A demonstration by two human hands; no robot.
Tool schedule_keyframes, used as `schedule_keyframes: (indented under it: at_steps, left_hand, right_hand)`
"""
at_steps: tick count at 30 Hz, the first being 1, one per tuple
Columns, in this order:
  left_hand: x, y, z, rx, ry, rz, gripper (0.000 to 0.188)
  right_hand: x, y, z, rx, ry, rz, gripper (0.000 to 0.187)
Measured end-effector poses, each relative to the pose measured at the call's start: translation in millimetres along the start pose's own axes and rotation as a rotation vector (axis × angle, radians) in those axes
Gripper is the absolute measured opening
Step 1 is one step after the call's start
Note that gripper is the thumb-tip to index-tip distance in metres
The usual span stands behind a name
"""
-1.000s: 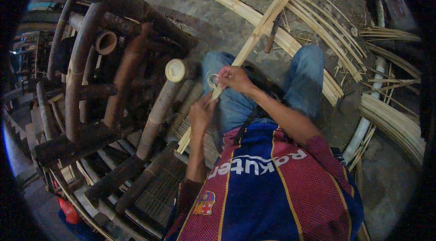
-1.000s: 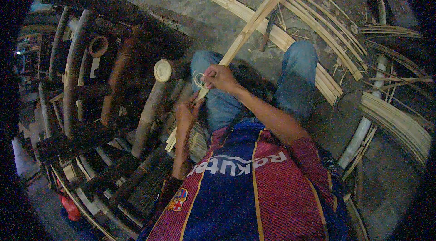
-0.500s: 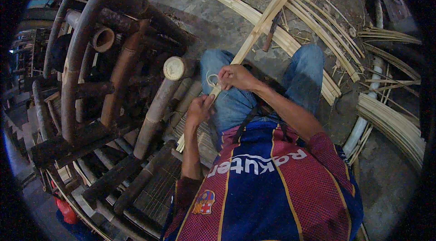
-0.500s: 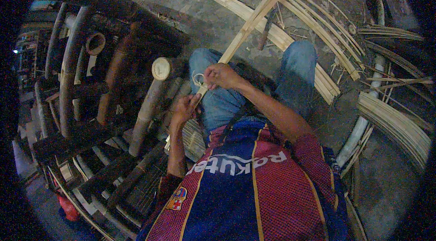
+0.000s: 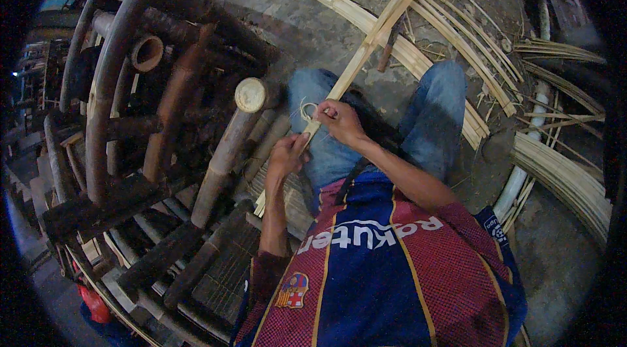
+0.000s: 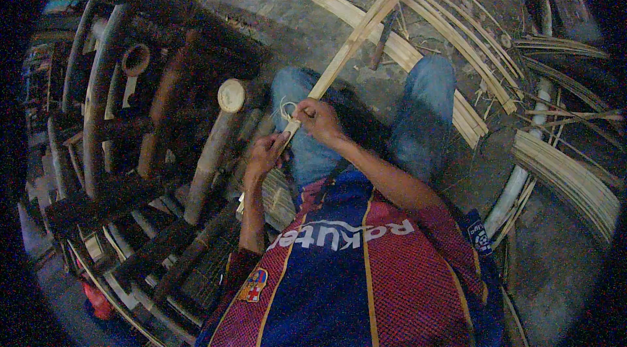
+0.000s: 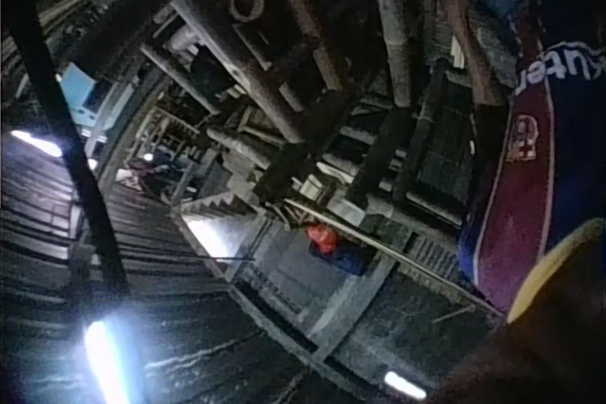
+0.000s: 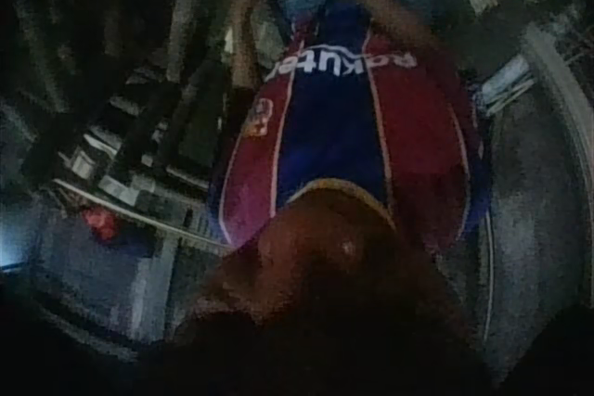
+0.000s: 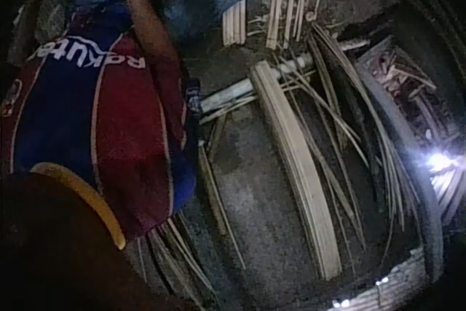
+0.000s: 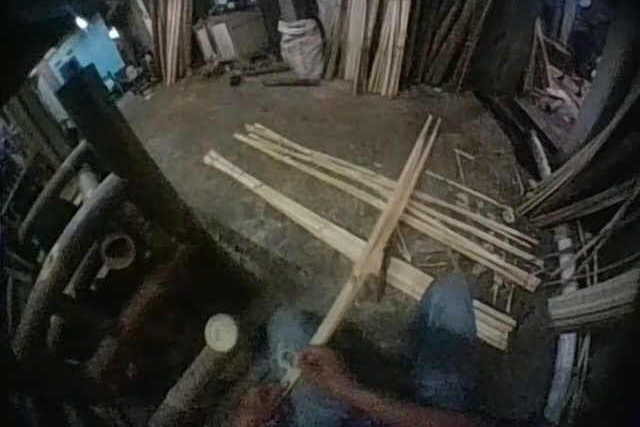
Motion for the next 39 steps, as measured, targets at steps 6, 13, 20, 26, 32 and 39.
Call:
schedule_keyframes:
  at_steps: [6, 13, 20, 26, 32, 39]
  left_hand:
    - [-8, -1, -3, -0.006, -0.007, -0.018, 0.041]
    - [-10, -1, -7, -0.047, -0.043, 0.026, 0.040]
    - [-11, -1, -4, -0.189, -0.044, 0.200, 0.045]
    - [-5, 1, 5, -0.190, -0.168, 0.312, 0.045]
    - [-16, 2, -7, -0.223, -0.190, 0.260, 0.045]
    - [-34, -1, -17, -0.268, -0.182, 0.443, 0.050]
  right_hand:
    - [-38, -8, 8, -0.033, 0.085, -0.026, 0.023]
    - [-39, -11, -7, -0.079, 0.121, 0.008, 0.012]
    - [12, 8, 1, 0.054, 0.194, -0.276, 0.021]
    - [17, 3, 7, 0.014, 0.239, -0.702, 0.026]
    - [14, -2, 10, -0.027, 0.185, -0.700, 0.028]
    - [11, -3, 4, -0.099, 0.133, -0.558, 0.027]
Point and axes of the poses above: each hand's wrist, its own z-axis towards the middle knuckle, its own y-axis out of the back of the hand, x = y × z, the point moved 7 cm from there along z, towards the middle knuckle, and after that the axes turned 4 degrees about y, right-handed, at the moved point
